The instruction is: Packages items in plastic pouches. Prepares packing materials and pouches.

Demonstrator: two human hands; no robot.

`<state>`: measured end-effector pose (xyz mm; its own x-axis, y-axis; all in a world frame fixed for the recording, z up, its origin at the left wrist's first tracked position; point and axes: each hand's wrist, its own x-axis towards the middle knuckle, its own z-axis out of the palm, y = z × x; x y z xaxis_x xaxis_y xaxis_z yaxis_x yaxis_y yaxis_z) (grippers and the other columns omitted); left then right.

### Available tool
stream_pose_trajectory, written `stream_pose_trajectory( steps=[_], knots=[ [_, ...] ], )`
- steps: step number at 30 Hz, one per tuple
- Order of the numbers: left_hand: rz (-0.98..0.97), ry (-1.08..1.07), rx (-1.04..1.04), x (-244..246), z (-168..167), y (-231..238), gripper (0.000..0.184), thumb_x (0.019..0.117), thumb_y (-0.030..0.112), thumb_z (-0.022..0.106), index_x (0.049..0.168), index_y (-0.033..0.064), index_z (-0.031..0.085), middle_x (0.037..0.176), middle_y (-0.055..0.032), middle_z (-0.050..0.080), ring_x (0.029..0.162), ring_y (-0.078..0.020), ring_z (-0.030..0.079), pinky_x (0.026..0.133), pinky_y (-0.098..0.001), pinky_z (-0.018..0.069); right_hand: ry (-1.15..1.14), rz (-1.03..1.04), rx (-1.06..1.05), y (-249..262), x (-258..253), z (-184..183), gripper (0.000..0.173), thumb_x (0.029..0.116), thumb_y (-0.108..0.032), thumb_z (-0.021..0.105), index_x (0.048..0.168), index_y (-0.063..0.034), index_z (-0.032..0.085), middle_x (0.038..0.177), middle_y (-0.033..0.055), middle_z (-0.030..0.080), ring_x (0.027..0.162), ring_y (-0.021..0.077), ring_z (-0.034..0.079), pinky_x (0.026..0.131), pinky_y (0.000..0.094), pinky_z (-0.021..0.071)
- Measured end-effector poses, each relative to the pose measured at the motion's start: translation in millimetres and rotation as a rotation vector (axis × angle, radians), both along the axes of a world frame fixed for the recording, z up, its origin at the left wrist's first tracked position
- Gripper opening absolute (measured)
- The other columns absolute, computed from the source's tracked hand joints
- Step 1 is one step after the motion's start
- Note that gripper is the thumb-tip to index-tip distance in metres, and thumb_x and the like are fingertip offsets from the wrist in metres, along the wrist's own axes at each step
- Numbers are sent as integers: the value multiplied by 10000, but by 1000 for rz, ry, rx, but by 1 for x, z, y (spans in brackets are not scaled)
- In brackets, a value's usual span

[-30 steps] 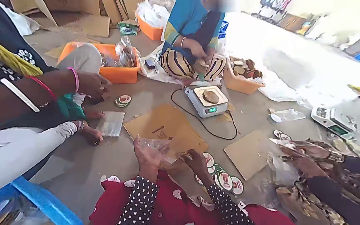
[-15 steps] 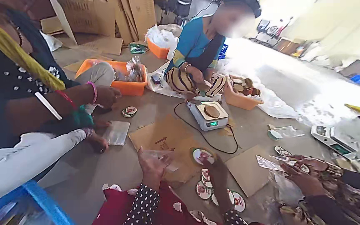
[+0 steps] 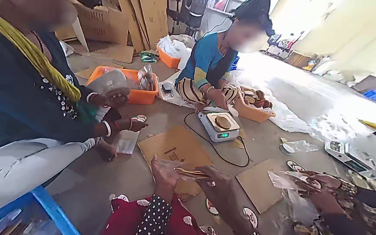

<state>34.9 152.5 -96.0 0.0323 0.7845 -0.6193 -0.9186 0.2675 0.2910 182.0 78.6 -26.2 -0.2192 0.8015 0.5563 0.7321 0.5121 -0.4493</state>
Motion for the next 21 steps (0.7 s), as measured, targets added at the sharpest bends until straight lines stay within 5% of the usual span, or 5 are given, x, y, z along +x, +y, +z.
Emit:
stream_pose_trajectory(
  steps=[4,9,15,21],
  knots=[
    [-15,-3,5,5,2,1,695,986,669,318,1407,136,463,1288,-184,589,1143,-359,590,857,-649,497,-132,-24,-32,4,-9,1,188,912,-183,711,1078,-114,764,974,5,773,887,181,731,798,380,600],
    [-30,-37,-17,7,8,-3,580,989,598,389,1310,132,516,1183,-173,618,1053,-342,621,788,-616,518,-190,-33,20,9,-22,-4,140,899,-162,712,1026,-122,757,907,8,762,835,197,721,751,375,591],
    [44,-32,124,3,0,-3,379,1046,441,349,951,120,525,698,-55,599,614,-177,636,559,-384,567,-280,5,-81,0,-24,-2,163,891,-74,677,998,-157,768,914,20,752,892,254,707,760,435,568],
    [24,24,139,7,-2,-3,400,1059,435,319,947,107,520,698,-57,588,622,-184,628,580,-399,568,-343,-85,-111,-5,-19,3,261,898,-19,642,1034,-197,775,980,11,751,987,269,692,792,454,561]
  ],
)
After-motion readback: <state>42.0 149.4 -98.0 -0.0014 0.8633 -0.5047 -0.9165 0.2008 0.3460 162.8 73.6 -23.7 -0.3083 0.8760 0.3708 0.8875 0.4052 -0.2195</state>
